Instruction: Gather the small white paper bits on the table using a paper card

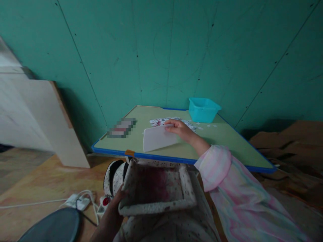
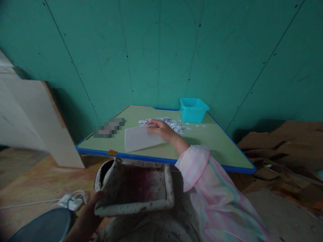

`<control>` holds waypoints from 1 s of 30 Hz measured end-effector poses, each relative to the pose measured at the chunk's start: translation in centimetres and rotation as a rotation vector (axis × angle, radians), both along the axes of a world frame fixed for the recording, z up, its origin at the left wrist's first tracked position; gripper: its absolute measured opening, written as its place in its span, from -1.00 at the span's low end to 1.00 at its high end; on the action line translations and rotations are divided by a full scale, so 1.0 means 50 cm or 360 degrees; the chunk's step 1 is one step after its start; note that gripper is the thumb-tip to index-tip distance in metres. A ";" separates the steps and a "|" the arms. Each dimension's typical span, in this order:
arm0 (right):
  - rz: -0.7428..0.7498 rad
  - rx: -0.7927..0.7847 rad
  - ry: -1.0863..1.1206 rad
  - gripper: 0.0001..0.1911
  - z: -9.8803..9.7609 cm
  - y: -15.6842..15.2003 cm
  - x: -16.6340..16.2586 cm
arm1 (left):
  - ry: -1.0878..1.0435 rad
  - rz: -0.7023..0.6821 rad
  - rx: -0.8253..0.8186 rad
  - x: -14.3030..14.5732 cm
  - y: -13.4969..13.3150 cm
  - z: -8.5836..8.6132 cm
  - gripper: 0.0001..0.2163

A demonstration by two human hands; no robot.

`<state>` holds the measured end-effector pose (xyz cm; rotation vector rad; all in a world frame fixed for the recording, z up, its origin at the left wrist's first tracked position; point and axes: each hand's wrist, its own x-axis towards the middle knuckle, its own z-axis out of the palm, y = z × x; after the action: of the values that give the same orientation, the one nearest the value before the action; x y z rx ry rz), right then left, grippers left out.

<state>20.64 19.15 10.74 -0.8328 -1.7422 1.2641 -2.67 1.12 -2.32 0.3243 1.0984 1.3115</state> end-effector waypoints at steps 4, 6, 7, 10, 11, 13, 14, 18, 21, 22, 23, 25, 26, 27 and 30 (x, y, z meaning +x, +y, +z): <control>-0.0066 0.0022 -0.0117 -0.77 0.000 -0.001 0.001 | 0.0031 -0.0022 0.0081 0.007 -0.001 0.029 -0.95; -0.0098 0.0046 -0.0169 -0.78 -0.002 -0.001 0.001 | 0.0008 -0.0059 0.0089 0.008 -0.002 0.034 -0.93; -0.0104 0.0056 -0.0186 -0.78 -0.003 -0.001 0.001 | -0.0013 -0.0092 0.0086 0.008 -0.002 0.034 -0.92; -0.0113 0.0051 -0.0205 -0.77 -0.005 0.003 0.003 | -0.0068 -0.0194 0.0048 0.006 -0.001 0.027 -0.92; -0.0136 0.0039 -0.0192 -0.75 -0.005 0.006 0.004 | -0.0079 -0.0202 0.0031 0.005 -0.001 0.024 -0.92; -0.0264 0.0045 -0.0118 -0.72 -0.005 0.017 0.013 | -0.0093 -0.0180 0.0001 0.002 -0.004 0.016 -0.93; -0.0361 0.0065 -0.0064 -0.70 -0.004 0.024 0.019 | -0.0100 -0.0163 -0.0009 0.001 -0.006 0.013 -0.94; -0.0745 0.0196 0.0018 -0.65 0.002 0.048 0.061 | -0.0111 -0.0111 -0.0013 0.004 -0.016 0.009 -0.94; -0.0886 0.0342 -0.0221 -0.67 0.004 0.049 0.093 | -0.0184 -0.0183 -0.0017 0.015 -0.020 0.013 -0.96; -0.0911 0.0384 -0.0308 -0.69 0.004 0.046 0.100 | -0.0210 -0.0215 -0.0022 0.020 -0.021 0.014 -0.93; -0.0927 0.0414 -0.0377 -0.70 0.004 0.043 0.105 | -0.0228 -0.0240 -0.0029 0.024 -0.021 0.015 -0.89; -0.0943 0.0437 -0.0459 -0.72 0.003 0.037 0.108 | -0.0235 -0.0270 -0.0046 0.032 -0.021 0.017 -0.89; -0.0950 0.0443 -0.0483 -0.73 0.002 0.036 0.108 | -0.0216 -0.0261 -0.0054 0.035 -0.022 0.018 -0.93; -0.0963 0.0448 -0.0507 -0.74 0.002 0.036 0.108 | -0.0195 -0.0248 -0.0062 0.037 -0.022 0.020 -0.97; -0.1070 0.0489 -0.0559 -0.77 0.001 0.040 0.108 | -0.0175 -0.0185 -0.0063 0.040 -0.026 0.029 -0.92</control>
<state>26.05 21.16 10.81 -1.3584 -1.6428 0.4116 -0.65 -0.18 -0.88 0.2791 0.9974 1.1893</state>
